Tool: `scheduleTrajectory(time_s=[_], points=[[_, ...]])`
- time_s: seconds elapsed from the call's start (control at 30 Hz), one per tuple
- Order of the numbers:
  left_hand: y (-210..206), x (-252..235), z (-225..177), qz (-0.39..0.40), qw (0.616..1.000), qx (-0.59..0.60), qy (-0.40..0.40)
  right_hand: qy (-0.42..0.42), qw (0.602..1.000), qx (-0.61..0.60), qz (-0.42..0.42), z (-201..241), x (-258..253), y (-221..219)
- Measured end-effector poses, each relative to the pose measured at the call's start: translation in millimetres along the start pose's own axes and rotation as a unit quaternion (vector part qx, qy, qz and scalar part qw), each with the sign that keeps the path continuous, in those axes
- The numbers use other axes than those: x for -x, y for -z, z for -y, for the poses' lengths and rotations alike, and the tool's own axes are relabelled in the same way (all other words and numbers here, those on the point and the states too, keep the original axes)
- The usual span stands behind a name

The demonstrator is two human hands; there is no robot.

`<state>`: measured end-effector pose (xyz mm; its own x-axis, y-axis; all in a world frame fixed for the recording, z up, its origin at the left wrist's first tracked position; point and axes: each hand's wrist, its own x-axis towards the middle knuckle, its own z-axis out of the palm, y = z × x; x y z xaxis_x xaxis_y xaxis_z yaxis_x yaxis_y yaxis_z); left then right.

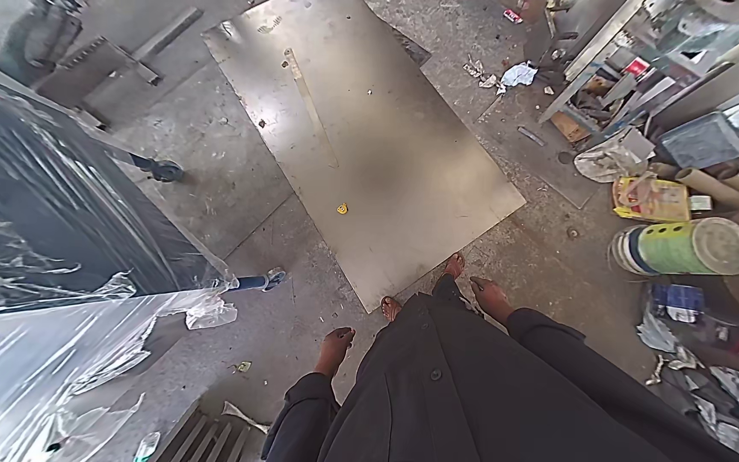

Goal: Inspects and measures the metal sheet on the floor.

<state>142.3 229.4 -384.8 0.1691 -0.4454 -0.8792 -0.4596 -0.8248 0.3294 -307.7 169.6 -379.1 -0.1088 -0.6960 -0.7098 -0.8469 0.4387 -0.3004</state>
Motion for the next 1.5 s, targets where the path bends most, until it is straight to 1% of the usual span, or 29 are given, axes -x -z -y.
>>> scheduleTrajectory(time_s=[0.3,0.77,0.83,1.07,1.23,1.5], points=[[-2,-1,2,0.003,1.000,-0.006,-0.001,-0.020,1.000,-0.005,0.009,-6,-1,-3],[1,3,-2,-0.002,1.000,0.003,0.006,0.002,1.000,-0.008,0.012,-1,-3,0],[1,3,-2,0.000,1.000,0.001,0.005,0.006,1.000,-0.016,0.000,1,-1,2],[4,0,-1,0.002,1.000,-0.002,-0.005,-0.023,0.999,-0.041,-0.026,9,3,2],[5,1,0,-0.004,1.000,0.004,0.000,-0.002,0.998,-0.034,-0.043,9,2,3],[7,3,-1,-0.007,1.000,0.017,0.004,0.014,0.999,-0.028,-0.035,13,-1,3]])
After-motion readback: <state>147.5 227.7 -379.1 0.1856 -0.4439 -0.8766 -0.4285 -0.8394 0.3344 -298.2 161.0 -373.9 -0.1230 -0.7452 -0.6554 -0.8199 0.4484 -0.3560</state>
